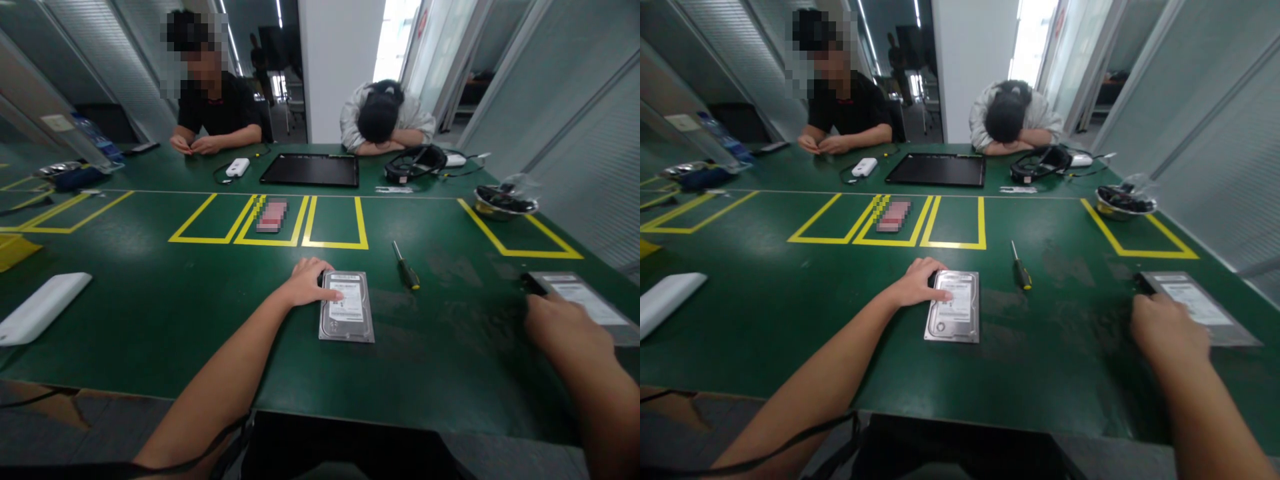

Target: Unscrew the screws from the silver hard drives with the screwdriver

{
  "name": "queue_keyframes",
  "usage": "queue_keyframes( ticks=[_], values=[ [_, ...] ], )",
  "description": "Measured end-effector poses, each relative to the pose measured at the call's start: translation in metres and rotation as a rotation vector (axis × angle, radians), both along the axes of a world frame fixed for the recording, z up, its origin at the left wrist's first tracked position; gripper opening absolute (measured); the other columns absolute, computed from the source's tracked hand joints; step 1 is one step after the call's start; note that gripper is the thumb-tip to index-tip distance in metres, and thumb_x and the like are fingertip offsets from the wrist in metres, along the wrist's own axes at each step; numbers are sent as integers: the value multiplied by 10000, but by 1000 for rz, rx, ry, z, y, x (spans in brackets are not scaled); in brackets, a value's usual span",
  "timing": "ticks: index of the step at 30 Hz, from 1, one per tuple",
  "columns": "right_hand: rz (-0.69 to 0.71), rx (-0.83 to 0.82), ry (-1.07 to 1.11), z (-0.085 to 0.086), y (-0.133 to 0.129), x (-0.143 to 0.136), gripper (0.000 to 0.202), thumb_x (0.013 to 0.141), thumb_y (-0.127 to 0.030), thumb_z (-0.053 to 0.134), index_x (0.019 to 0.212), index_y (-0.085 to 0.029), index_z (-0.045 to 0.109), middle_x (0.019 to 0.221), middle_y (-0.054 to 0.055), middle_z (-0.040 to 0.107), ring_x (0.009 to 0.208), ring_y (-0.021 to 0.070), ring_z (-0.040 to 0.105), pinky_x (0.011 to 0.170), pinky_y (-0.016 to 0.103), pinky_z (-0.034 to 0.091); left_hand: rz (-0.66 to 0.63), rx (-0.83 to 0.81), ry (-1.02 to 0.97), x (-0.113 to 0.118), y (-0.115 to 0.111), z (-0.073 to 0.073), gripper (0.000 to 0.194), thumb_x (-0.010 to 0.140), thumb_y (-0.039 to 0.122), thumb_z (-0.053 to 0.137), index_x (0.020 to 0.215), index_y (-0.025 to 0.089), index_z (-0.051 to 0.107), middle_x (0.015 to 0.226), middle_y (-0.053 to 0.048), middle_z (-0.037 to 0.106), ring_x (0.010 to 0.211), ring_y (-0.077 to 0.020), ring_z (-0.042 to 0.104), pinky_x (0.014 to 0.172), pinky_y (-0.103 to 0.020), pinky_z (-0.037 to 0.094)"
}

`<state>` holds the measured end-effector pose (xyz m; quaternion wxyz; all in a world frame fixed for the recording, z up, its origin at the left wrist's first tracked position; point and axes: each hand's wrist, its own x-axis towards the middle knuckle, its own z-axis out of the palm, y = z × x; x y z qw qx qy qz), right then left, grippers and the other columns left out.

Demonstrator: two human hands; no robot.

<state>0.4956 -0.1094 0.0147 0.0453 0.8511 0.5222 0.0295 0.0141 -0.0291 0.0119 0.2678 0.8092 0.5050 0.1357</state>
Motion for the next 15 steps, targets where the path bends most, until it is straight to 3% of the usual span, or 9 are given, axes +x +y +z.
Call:
queue_keyframes(
  ticks=[5,12,15],
  values=[
    [-45,-52,-18,6,-4,0,259,820,-141,518,577,-223,554,1019,216,657,939,300,627,628,437,330,-6,-12,-13,-1,1,0,689,638,668,731,1174,248,631,1194,-80,564,1137,-335,467,1016,-466,350],
    [136,-137,-187,13,-16,-5,356,914,-202,340,927,-179,695,1091,190,674,1036,382,609,697,423,455,-23,-16,-27,-4,5,-2,715,640,682,725,1184,232,618,1173,-71,559,1138,-317,473,1027,-458,360],
    [86,-43,-314,16,-15,-5,449,950,-345,308,1070,-128,682,1144,211,645,1054,399,597,776,439,474,-25,-15,-37,-5,6,-3,718,637,692,721,1182,236,616,1169,-70,561,1137,-313,476,1028,-462,361]
  ],
)
